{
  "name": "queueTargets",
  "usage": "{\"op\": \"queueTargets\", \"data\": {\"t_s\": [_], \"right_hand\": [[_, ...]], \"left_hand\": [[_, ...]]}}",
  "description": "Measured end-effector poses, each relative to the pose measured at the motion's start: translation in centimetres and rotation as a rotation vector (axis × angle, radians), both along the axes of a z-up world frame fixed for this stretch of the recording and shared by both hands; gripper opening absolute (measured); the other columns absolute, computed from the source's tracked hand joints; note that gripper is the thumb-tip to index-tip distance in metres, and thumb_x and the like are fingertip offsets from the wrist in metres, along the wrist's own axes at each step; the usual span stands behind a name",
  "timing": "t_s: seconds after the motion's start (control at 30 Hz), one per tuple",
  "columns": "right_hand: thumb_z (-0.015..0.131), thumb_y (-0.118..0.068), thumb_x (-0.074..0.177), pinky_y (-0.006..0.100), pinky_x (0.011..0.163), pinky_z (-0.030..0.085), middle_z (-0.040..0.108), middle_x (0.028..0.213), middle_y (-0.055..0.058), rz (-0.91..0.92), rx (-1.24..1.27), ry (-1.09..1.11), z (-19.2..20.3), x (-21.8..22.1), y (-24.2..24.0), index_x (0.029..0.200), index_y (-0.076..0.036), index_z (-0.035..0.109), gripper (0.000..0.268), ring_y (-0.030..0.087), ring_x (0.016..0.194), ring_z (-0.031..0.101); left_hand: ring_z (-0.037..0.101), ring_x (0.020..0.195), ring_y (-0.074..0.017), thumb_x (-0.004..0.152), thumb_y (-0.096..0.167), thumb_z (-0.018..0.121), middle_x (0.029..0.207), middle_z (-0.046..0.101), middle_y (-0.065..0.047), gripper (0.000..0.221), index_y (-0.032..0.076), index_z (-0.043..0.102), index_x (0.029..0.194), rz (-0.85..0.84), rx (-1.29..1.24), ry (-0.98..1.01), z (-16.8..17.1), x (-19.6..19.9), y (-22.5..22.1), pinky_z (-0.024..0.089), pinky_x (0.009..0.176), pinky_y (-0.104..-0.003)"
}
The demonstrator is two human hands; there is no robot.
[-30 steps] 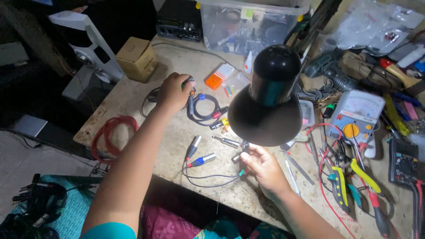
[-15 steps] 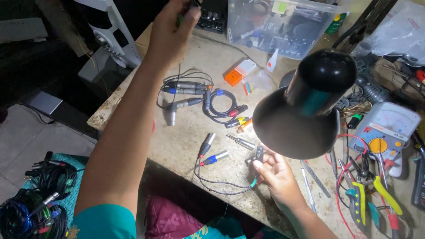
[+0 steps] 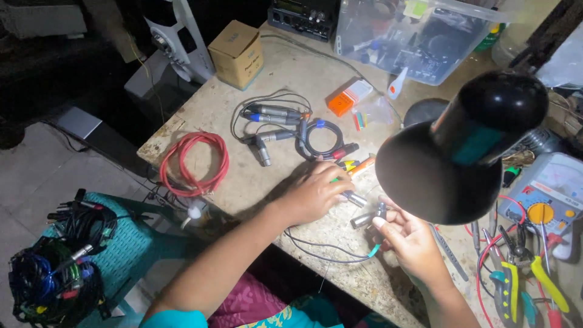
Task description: Soldering or connecting thin wires to a small electronic component at a repair bench.
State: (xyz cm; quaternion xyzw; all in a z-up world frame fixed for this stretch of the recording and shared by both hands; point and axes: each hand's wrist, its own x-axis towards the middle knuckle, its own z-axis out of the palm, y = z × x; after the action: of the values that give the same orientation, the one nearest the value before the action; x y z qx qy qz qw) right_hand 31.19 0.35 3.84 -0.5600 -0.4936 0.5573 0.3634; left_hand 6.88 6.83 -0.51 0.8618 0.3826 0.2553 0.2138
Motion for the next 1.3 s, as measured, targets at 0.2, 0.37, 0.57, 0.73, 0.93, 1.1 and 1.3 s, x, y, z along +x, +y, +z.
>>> {"op": "queueTargets", "data": {"t_s": [0.2,0.37,0.57,0.73,0.93,1.1,1.3], "right_hand": [[0.070,-0.006,0.088,0.028,0.050,0.051,0.057,0.080,0.006,0.013,0.042,0.013,-0.4,-0.1,0.0,0.144,0.000,0.056,0.058,0.015,0.064,0.056],[0.070,-0.006,0.087,0.029,0.054,0.054,0.060,0.083,0.007,0.007,0.023,0.006,-0.3,-0.2,0.0,0.145,0.000,0.055,0.060,0.016,0.070,0.062],[0.071,-0.008,0.088,0.028,0.054,0.055,0.059,0.081,0.005,0.020,0.042,0.014,-0.4,0.0,-0.2,0.143,-0.002,0.054,0.058,0.015,0.068,0.064],[0.074,0.000,0.086,0.031,0.049,0.064,0.071,0.089,0.015,0.000,0.106,0.098,-3.1,0.9,0.1,0.142,0.000,0.057,0.058,0.019,0.071,0.074],[0.076,0.002,0.084,0.029,0.051,0.065,0.073,0.091,0.014,0.016,0.124,0.084,-3.7,1.0,0.2,0.141,0.001,0.057,0.061,0.015,0.073,0.074],[0.080,0.007,0.079,0.027,0.060,0.066,0.077,0.094,0.016,-0.025,0.120,0.112,-0.8,-0.4,-0.7,0.123,0.007,0.069,0.045,0.016,0.079,0.073],[0.090,0.006,0.070,0.024,0.066,0.065,0.079,0.090,0.015,-0.117,0.090,0.043,-0.2,-0.4,-1.2,0.102,0.005,0.077,0.035,0.017,0.077,0.075]], "left_hand": [[0.062,0.110,-0.0244,0.093,0.009,0.065,0.114,0.067,-0.004,0.027,0.014,0.067,0.119,0.012,0.182,-0.347,-1.4,-0.9,0.6,0.042,0.102,-0.041],[0.062,0.111,-0.0205,0.089,0.010,0.077,0.112,0.065,-0.005,0.027,0.009,0.068,0.115,0.060,-0.008,-0.594,-0.8,-1.7,0.4,0.053,0.106,-0.035],[0.065,0.102,-0.0195,0.081,0.005,0.086,0.107,0.067,-0.005,0.032,0.009,0.071,0.109,0.044,0.027,-0.643,-0.4,-1.5,0.2,0.057,0.096,-0.033],[0.072,0.096,-0.0262,0.077,0.016,0.089,0.099,0.072,-0.005,0.029,0.014,0.078,0.104,0.091,0.014,-0.732,-1.6,-1.1,0.6,0.055,0.091,-0.037],[0.072,0.093,-0.0295,0.078,0.013,0.087,0.097,0.073,-0.007,0.025,0.013,0.078,0.102,0.051,-0.016,-0.645,0.4,-1.3,0.0,0.057,0.086,-0.040],[0.072,0.094,-0.0306,0.076,0.003,0.083,0.099,0.073,-0.006,0.029,0.014,0.079,0.102,0.130,0.196,-0.455,4.0,0.2,-2.4,0.060,0.083,-0.041],[0.078,0.092,-0.0376,0.093,0.003,0.069,0.109,0.075,-0.031,0.037,-0.005,0.066,0.128,0.367,-0.825,-0.978,4.2,7.2,-7.5,0.069,0.076,-0.041]]}}
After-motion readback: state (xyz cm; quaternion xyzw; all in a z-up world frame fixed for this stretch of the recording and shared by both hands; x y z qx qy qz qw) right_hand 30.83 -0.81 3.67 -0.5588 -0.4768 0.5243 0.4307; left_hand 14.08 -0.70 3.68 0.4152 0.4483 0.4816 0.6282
